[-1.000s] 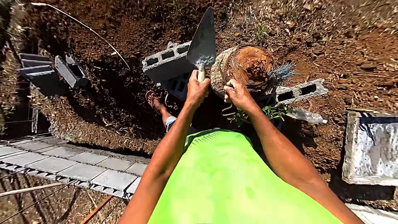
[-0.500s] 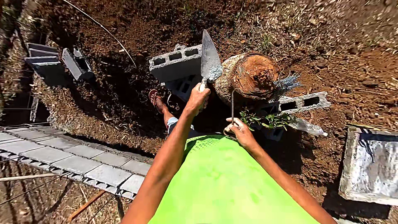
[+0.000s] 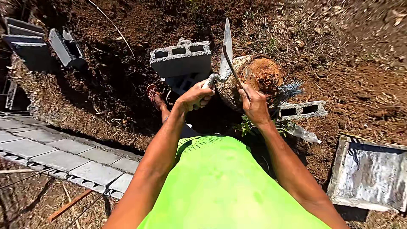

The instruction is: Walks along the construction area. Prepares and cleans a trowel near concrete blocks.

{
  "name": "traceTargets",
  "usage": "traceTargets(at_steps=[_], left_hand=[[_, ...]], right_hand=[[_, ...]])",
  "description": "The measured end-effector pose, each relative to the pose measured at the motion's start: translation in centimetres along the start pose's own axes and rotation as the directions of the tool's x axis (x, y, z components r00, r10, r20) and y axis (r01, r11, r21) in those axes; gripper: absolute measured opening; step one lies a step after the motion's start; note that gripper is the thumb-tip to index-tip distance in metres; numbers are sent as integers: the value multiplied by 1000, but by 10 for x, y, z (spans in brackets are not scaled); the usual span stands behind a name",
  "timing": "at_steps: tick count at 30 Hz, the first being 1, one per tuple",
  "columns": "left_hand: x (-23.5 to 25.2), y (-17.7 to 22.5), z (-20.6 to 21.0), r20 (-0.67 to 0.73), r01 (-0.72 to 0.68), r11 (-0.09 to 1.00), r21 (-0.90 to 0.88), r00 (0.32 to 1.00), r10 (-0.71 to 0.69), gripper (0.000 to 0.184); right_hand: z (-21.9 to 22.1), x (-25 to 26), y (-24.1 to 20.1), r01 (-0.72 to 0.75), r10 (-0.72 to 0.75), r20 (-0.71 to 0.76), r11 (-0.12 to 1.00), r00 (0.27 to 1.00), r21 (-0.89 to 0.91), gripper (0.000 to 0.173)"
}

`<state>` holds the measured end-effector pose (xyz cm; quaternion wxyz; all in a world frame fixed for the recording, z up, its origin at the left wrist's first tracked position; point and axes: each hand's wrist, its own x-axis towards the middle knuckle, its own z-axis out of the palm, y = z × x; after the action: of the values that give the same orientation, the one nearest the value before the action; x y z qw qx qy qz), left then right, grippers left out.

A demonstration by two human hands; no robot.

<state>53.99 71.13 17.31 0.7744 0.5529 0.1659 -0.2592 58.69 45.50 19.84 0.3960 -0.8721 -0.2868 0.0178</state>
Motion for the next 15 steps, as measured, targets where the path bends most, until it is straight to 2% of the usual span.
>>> traceTargets(at_steps=[1,2,5,7,10,13,14,15], left_hand=[[2,1,-1,8,-1,1000,13,1000,1,17],[5,4,-4,5,-2,999,36,1000,2,18],[5,-2,-10,26,8,1000,30,1000,-9,15],[9,-1,-13,70,22,999,-24,997,-20,14],[14,-7,-11,200,69,981,-180,979,-32,11],[22,-22,-11,324,106,950,-295,946,-5,2],[20,-31,-6,309,122,959,-257,950,-38,6],[21,-34,-1,230,136,980,-145,968,-100,14]], right_hand=[[-3,3,-2,-40,41,41,999,998,-10,31],[-11,7,-13,-54,54,20,999,998,4,31],[-34,10,-40,48,-20,-195,989,981,142,30],[-19,12,-22,118,-89,-241,987,966,108,30],[-1,11,9,8,-8,-13,999,1000,-52,31],[-14,20,-5,-46,48,-36,998,998,50,30],[-17,14,-12,-94,96,-7,989,995,114,31],[-17,11,-15,-172,168,36,969,985,179,32]])
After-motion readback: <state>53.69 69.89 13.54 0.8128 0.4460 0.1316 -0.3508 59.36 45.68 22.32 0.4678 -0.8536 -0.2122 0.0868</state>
